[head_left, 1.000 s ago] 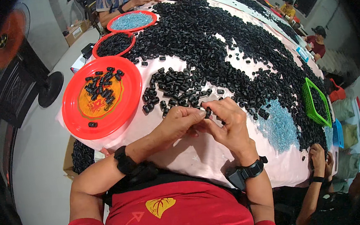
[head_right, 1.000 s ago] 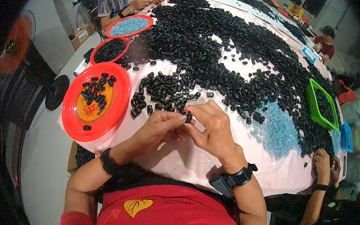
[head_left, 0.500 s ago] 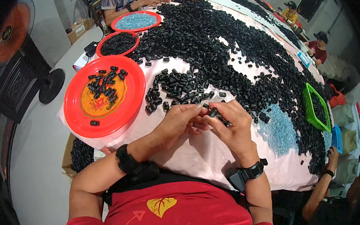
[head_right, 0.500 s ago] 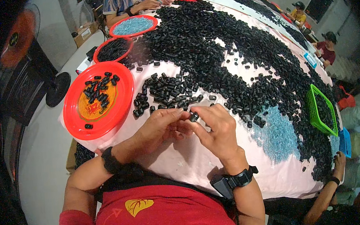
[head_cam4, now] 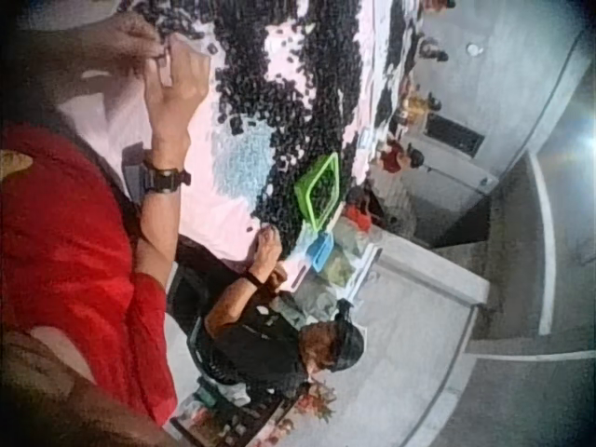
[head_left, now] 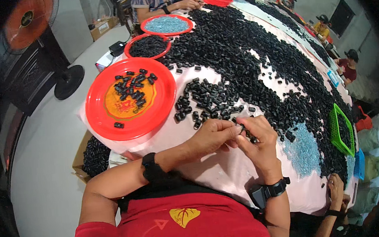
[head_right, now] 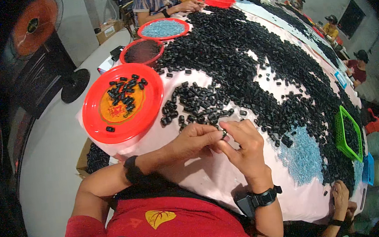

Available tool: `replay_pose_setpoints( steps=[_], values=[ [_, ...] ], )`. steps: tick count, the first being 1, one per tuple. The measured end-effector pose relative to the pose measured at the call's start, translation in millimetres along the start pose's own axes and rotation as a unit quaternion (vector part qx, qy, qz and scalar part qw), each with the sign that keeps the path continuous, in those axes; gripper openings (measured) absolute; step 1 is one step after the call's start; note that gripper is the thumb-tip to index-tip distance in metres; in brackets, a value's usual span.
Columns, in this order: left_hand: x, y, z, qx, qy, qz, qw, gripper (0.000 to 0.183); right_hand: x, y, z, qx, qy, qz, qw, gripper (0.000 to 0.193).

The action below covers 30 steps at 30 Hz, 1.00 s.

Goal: Sorting and pairing small black rubber shoe components on a table.

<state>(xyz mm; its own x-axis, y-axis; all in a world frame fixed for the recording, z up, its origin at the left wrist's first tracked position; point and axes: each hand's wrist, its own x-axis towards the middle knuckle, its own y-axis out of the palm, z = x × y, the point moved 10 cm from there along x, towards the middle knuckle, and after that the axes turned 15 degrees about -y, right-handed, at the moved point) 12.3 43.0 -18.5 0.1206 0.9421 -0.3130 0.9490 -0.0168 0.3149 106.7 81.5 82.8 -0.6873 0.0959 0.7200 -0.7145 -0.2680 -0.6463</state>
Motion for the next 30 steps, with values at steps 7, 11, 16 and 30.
replay_pose_setpoints(
  steps=[7,11,16,30],
  values=[
    [-34,-80,-45,-0.214,0.116,-0.243,0.939,0.035,-10,-11,-23,-0.02,0.105,-0.055,0.993,0.02],
    [-52,-165,-47,-0.43,0.173,-0.271,0.844,0.04,-7,4,-16,-0.02,0.03,0.032,0.999,0.011],
    [-64,-198,-51,-0.492,0.204,-0.209,0.82,0.047,-12,12,-29,-0.111,0.047,0.079,0.99,0.025],
    [19,-31,-90,0.245,0.126,-0.195,0.941,0.033,-30,-22,-62,-0.2,0.117,0.003,0.973,0.029]
  ],
)
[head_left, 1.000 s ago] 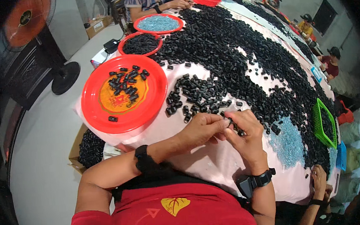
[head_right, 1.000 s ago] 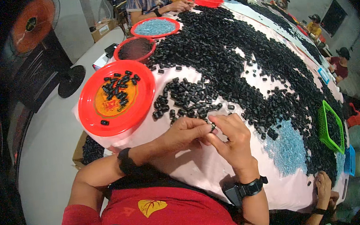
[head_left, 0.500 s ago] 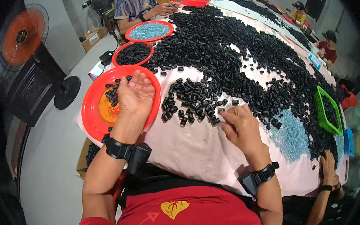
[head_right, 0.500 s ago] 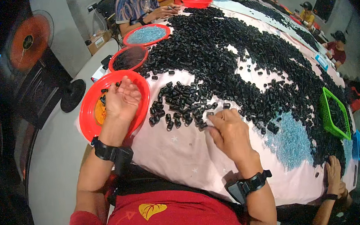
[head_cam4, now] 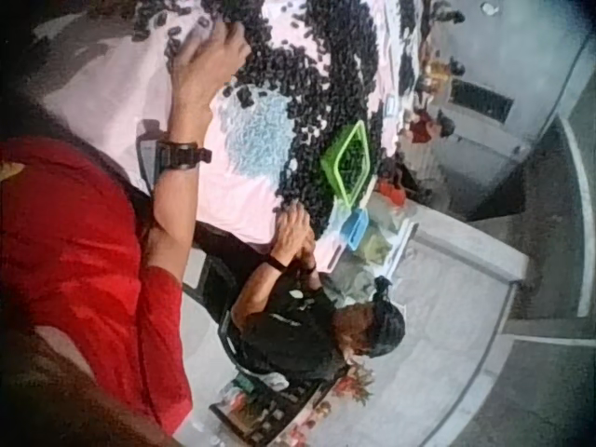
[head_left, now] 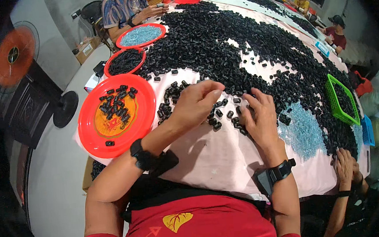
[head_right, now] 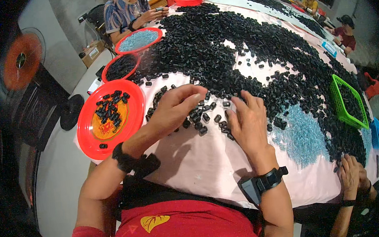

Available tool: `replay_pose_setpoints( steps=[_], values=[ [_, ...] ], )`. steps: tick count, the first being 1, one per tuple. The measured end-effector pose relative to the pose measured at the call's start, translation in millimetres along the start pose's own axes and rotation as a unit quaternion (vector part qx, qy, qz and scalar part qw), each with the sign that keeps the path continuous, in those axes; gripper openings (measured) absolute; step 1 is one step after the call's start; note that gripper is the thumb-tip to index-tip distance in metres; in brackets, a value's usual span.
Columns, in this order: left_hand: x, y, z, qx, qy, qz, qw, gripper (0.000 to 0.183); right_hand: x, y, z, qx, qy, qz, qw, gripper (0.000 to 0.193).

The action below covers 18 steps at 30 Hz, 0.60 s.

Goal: Sorting and pairing small black rubber shoe components on a table.

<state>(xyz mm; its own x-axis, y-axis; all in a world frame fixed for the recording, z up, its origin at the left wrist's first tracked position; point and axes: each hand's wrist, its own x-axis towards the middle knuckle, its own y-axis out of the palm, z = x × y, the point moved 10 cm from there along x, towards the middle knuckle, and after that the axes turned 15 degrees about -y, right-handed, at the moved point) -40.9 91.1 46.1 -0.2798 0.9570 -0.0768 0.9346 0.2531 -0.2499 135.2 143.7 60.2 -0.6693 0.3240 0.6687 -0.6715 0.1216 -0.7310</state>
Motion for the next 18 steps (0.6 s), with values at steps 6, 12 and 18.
replay_pose_setpoints(
  steps=[6,12,18],
  values=[
    [36,63,-4,0.442,0.162,0.004,0.882,0.051,-6,15,-24,-0.088,-0.006,0.071,0.994,0.038],
    [2,67,11,0.46,0.165,0.051,0.871,0.052,-9,18,-21,0.012,0.003,0.088,0.996,0.035],
    [-30,47,-6,0.344,0.147,0.114,0.92,0.038,-3,3,-14,0.024,0.017,0.041,0.999,0.032]
  ],
)
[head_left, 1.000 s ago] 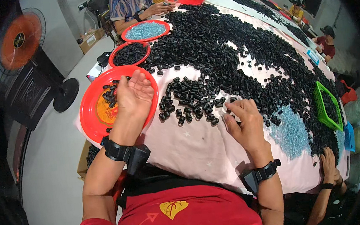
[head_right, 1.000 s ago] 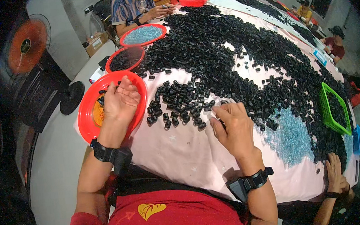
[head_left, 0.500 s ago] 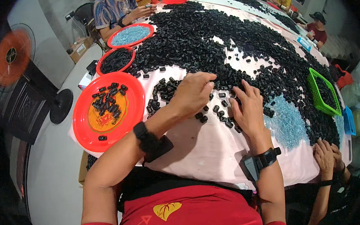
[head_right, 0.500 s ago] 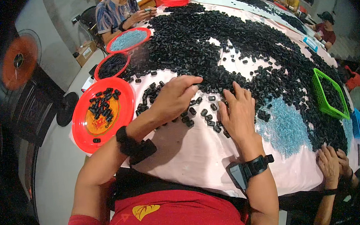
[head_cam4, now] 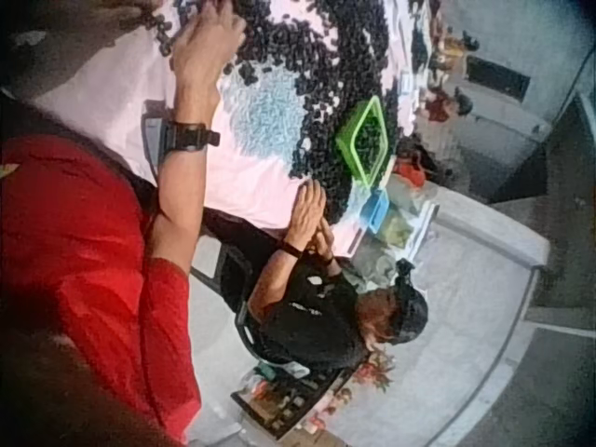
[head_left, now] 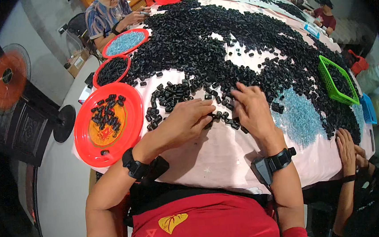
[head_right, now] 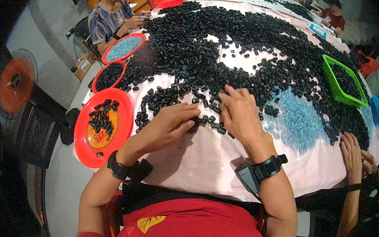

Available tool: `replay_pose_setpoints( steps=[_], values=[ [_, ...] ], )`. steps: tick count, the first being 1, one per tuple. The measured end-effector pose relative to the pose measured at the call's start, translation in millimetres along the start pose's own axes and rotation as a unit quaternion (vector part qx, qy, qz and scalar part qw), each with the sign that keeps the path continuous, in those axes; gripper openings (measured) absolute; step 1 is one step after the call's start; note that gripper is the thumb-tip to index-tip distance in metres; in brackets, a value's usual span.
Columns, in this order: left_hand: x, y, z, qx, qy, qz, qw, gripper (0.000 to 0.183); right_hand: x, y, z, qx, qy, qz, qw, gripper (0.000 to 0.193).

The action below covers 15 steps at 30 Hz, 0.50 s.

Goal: Sorting and pairing small black rubber shoe components on a table.

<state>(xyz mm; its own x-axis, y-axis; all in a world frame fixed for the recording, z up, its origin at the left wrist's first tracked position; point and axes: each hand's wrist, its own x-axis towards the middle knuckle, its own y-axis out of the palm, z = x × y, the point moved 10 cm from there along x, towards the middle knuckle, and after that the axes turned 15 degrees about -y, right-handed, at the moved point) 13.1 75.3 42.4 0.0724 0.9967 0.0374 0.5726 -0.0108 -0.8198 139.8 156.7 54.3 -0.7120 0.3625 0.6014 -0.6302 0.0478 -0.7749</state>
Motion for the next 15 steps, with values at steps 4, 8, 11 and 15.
replay_pose_setpoints(
  steps=[4,8,11,15],
  values=[
    [-8,-5,-2,0.02,0.021,-0.032,0.999,0.033,-2,9,8,0.082,-0.015,0.015,0.996,0.028],
    [-5,-6,4,-0.041,0.008,-0.026,0.999,0.037,-1,-8,-1,0.099,0.043,-0.047,0.993,0.024],
    [0,0,-16,0.012,0.072,-0.057,0.996,0.04,-2,-2,1,0.083,-0.001,0.006,0.997,0.023],
    [-15,19,-9,0.095,0.059,-0.093,0.989,0.04,-4,-10,-5,0.086,0.035,-0.024,0.995,0.023]
  ],
)
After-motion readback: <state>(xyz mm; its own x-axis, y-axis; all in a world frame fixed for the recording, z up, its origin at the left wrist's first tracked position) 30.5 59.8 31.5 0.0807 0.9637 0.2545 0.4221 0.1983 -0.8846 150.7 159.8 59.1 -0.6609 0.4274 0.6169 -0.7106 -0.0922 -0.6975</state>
